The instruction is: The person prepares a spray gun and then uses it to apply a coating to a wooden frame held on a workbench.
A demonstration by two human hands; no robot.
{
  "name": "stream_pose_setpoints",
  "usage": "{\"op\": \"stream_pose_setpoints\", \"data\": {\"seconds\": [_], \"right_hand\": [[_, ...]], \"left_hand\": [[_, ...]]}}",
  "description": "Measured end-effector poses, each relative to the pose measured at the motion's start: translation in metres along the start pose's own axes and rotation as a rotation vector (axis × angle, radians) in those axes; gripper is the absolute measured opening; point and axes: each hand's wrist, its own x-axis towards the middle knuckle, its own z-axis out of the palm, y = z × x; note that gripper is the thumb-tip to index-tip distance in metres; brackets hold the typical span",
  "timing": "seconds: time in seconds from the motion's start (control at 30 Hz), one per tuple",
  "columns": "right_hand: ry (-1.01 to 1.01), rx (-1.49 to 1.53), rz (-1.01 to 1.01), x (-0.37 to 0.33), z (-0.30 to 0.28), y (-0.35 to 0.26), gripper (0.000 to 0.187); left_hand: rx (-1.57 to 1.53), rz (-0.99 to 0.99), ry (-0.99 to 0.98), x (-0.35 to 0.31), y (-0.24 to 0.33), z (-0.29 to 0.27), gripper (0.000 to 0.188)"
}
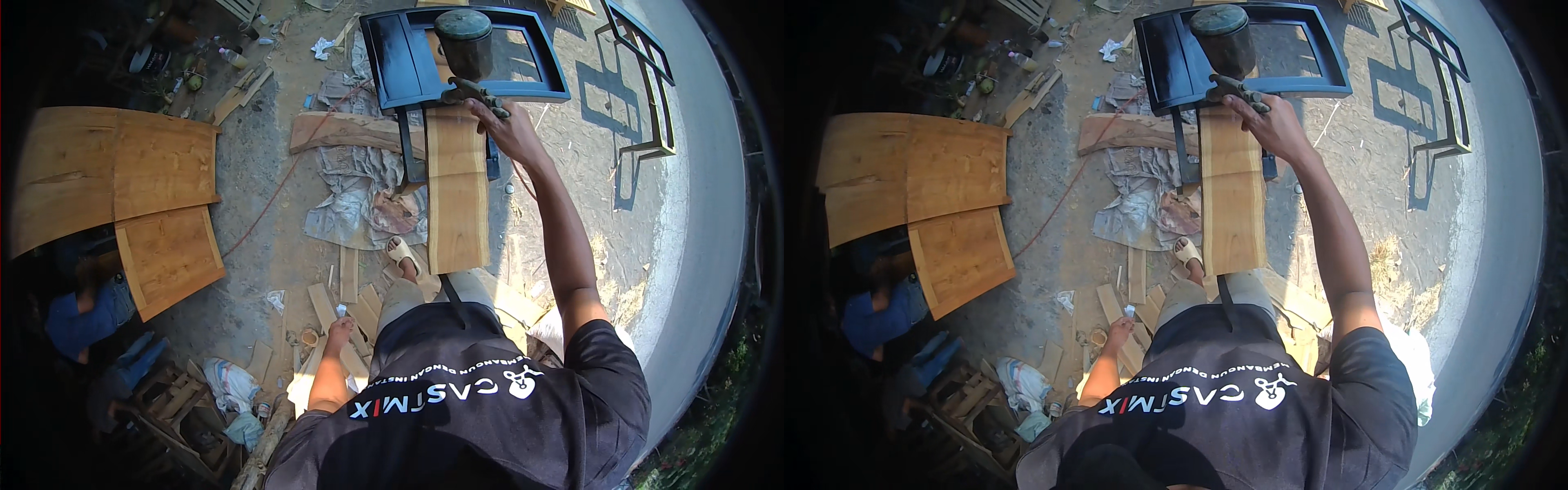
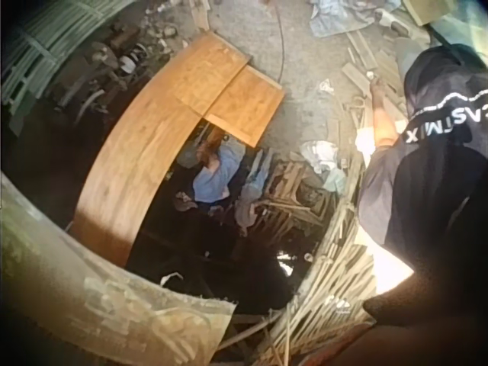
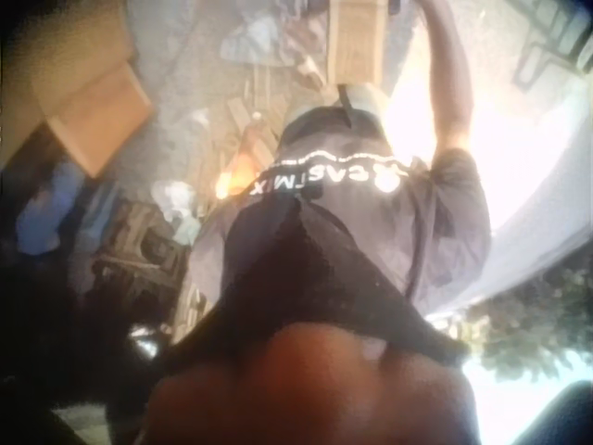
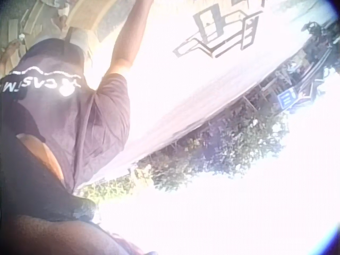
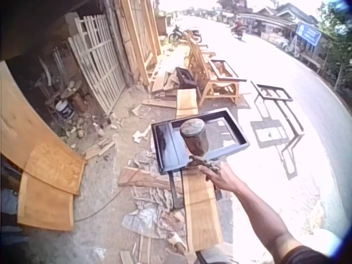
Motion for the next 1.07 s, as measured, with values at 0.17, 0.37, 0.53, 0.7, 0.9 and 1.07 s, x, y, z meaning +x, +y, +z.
{"op": "stream_pose_setpoints", "data": {"seconds": [0.17, 0.37, 0.53, 0.7, 0.9, 1.07], "right_hand": [[0.144, -0.03, -0.116, 0.073, 0.02, -0.006, 0.06], [0.276, -0.066, -0.188, 0.17, 0.028, -0.011, 0.066], [0.358, -0.219, -0.295, 0.195, 0.016, -0.002, 0.064], [0.305, -0.124, -0.305, 0.141, 0.012, 0.004, 0.058], [0.157, -0.01, -0.022, 0.049, -0.004, 0.017, 0.052], [0.113, 0.091, 0.031, -0.016, -0.011, 0.031, 0.047]], "left_hand": [[0.001, 0.031, 0.022, 0.002, 0.003, 0.004, 0.024], [-0.094, -0.03, 0.01, -0.018, -0.009, 0.009, 0.023], [-0.117, -0.054, -0.007, -0.034, -0.009, 0.012, 0.022], [-0.139, -0.071, -0.028, -0.044, -0.014, 0.009, 0.022], [-0.062, -0.046, -0.031, -0.019, 0.006, -0.004, 0.024], [0.045, 0.013, -0.036, -0.004, 0.019, -0.018, 0.024]]}}
